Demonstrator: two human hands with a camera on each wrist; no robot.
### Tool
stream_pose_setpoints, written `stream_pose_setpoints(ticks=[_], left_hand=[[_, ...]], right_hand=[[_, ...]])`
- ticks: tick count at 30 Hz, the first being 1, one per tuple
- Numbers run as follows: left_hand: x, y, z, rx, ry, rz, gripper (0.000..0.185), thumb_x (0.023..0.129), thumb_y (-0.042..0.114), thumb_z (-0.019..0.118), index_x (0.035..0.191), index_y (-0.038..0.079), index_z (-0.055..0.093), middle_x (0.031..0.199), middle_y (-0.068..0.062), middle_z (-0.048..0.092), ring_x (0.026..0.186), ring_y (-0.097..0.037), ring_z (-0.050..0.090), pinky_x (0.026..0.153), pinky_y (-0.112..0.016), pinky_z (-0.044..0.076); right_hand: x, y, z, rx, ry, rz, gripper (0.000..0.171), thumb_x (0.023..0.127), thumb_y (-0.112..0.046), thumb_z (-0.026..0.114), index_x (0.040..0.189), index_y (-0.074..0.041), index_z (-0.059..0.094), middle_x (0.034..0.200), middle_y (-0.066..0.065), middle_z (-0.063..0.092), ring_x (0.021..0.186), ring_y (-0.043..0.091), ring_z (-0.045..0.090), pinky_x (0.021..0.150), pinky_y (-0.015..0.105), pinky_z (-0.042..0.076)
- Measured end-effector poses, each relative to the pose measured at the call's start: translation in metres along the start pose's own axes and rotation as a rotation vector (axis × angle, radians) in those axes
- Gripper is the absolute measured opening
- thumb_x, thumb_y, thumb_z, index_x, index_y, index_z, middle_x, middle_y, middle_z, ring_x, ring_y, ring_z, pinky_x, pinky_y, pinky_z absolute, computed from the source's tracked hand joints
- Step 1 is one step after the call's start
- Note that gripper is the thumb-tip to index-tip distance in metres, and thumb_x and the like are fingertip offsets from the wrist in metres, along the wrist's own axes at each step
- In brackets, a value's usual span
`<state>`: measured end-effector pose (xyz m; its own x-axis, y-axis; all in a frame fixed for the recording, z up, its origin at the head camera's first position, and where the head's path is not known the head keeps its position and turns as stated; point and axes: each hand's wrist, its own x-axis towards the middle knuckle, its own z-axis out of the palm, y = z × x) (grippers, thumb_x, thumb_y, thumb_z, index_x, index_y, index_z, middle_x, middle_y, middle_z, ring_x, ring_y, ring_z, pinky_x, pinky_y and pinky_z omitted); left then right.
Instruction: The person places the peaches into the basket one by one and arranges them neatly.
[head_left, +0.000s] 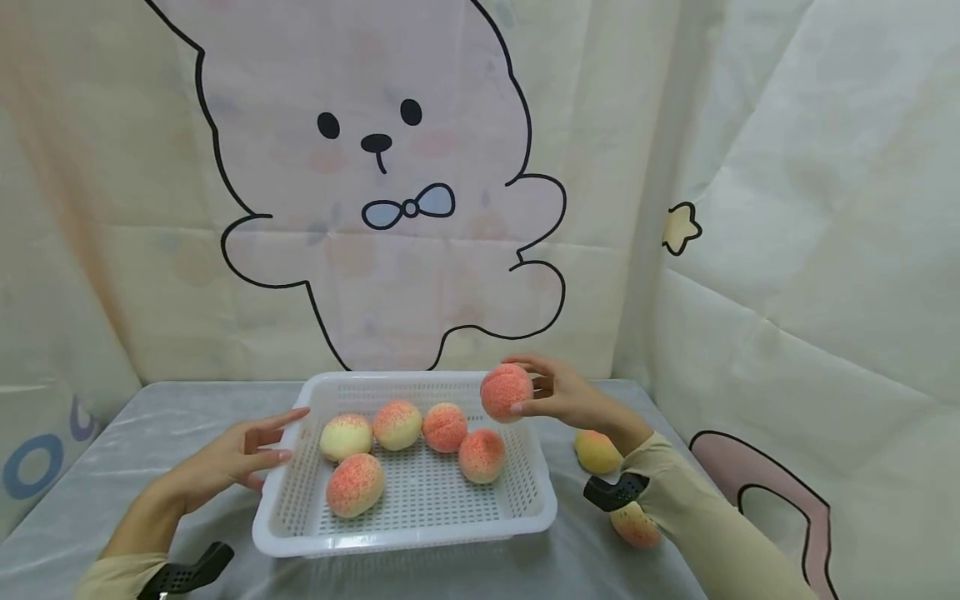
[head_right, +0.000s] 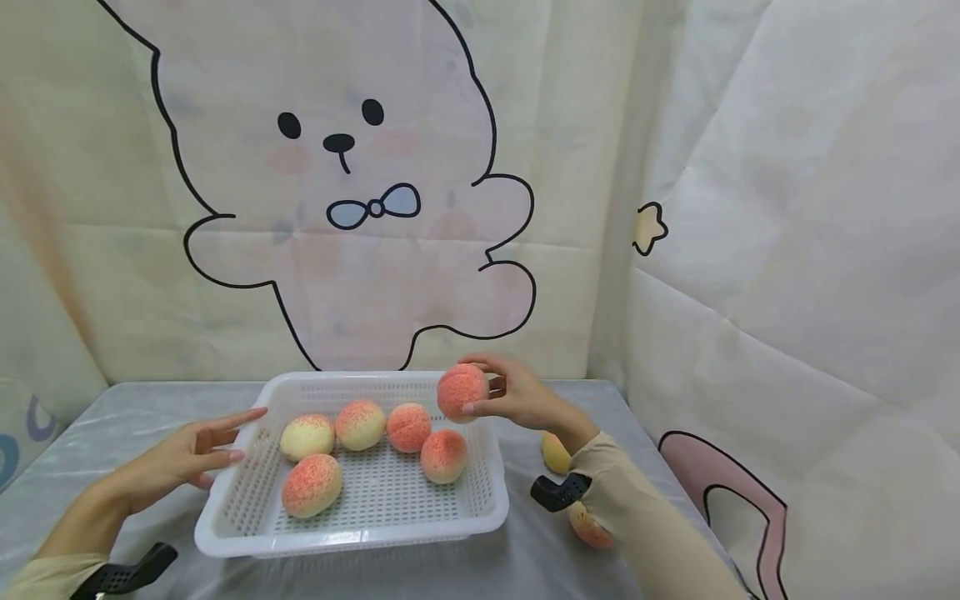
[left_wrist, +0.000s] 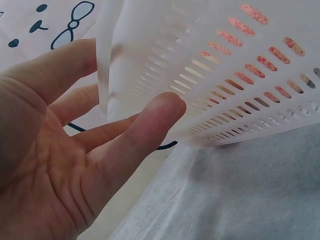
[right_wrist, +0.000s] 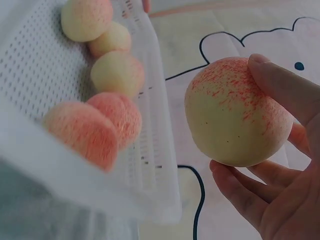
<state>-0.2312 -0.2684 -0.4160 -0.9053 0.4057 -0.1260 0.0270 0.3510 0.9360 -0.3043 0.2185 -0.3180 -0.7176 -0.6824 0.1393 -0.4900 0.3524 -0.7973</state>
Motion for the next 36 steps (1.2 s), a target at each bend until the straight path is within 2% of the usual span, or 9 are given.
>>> stream_pose_setpoints(ticks=[7,14,20,29,33,36], left_hand=[[0.000,-0.001,0.000,-0.004,0.004,0.002,0.071,0.103,0.025,0.058,0.163,0.014,0.021,0.159,-0.037,0.027,0.119,-0.025,0.063,0.080,-0.046,0.061],[0.003,-0.001,0.000,-0.009,-0.006,0.017,0.071,0.103,0.025,0.057,0.162,0.013,0.020,0.158,-0.038,0.027,0.115,-0.020,0.065,0.079,-0.046,0.061],[0.003,-0.004,0.000,0.003,0.019,-0.009,0.072,0.102,0.026,0.059,0.162,0.015,0.022,0.159,-0.036,0.029,0.115,-0.022,0.065,0.078,-0.045,0.061],[0.003,-0.004,-0.001,0.005,0.019,0.005,0.073,0.102,0.026,0.060,0.162,0.014,0.021,0.157,-0.038,0.029,0.115,-0.025,0.064,0.077,-0.046,0.061],[0.003,-0.005,-0.002,0.002,0.017,0.000,0.072,0.102,0.026,0.059,0.162,0.014,0.021,0.158,-0.038,0.027,0.117,-0.025,0.064,0.078,-0.046,0.061],[0.004,-0.005,-0.001,0.004,0.020,0.001,0.073,0.101,0.026,0.061,0.162,0.015,0.022,0.159,-0.038,0.025,0.120,-0.029,0.062,0.078,-0.046,0.061]], right_hand=[[0.025,-0.008,0.015,0.021,0.003,-0.050,0.066,0.089,-0.013,0.077,0.148,-0.012,0.047,0.143,0.014,0.058,0.115,0.030,0.068,0.094,0.033,0.058],[0.042,-0.011,0.031,0.062,0.000,-0.079,0.068,0.089,-0.011,0.078,0.149,-0.012,0.046,0.143,0.014,0.058,0.117,0.030,0.068,0.096,0.037,0.057],[0.056,-0.011,0.048,0.041,-0.052,-0.031,0.066,0.088,-0.011,0.078,0.146,-0.016,0.047,0.143,0.012,0.058,0.115,0.027,0.068,0.098,0.040,0.056],[0.076,-0.007,0.083,-0.008,-0.151,0.043,0.064,0.087,-0.015,0.079,0.143,-0.012,0.049,0.141,0.012,0.059,0.112,0.021,0.067,0.095,0.034,0.056],[0.081,-0.008,0.093,-0.056,-0.183,0.065,0.062,0.086,-0.016,0.081,0.141,-0.015,0.052,0.143,0.010,0.059,0.116,0.022,0.065,0.096,0.034,0.054],[0.083,-0.008,0.099,-0.105,-0.218,0.080,0.061,0.085,-0.016,0.082,0.139,-0.016,0.054,0.144,0.008,0.058,0.123,0.025,0.062,0.099,0.038,0.053]])
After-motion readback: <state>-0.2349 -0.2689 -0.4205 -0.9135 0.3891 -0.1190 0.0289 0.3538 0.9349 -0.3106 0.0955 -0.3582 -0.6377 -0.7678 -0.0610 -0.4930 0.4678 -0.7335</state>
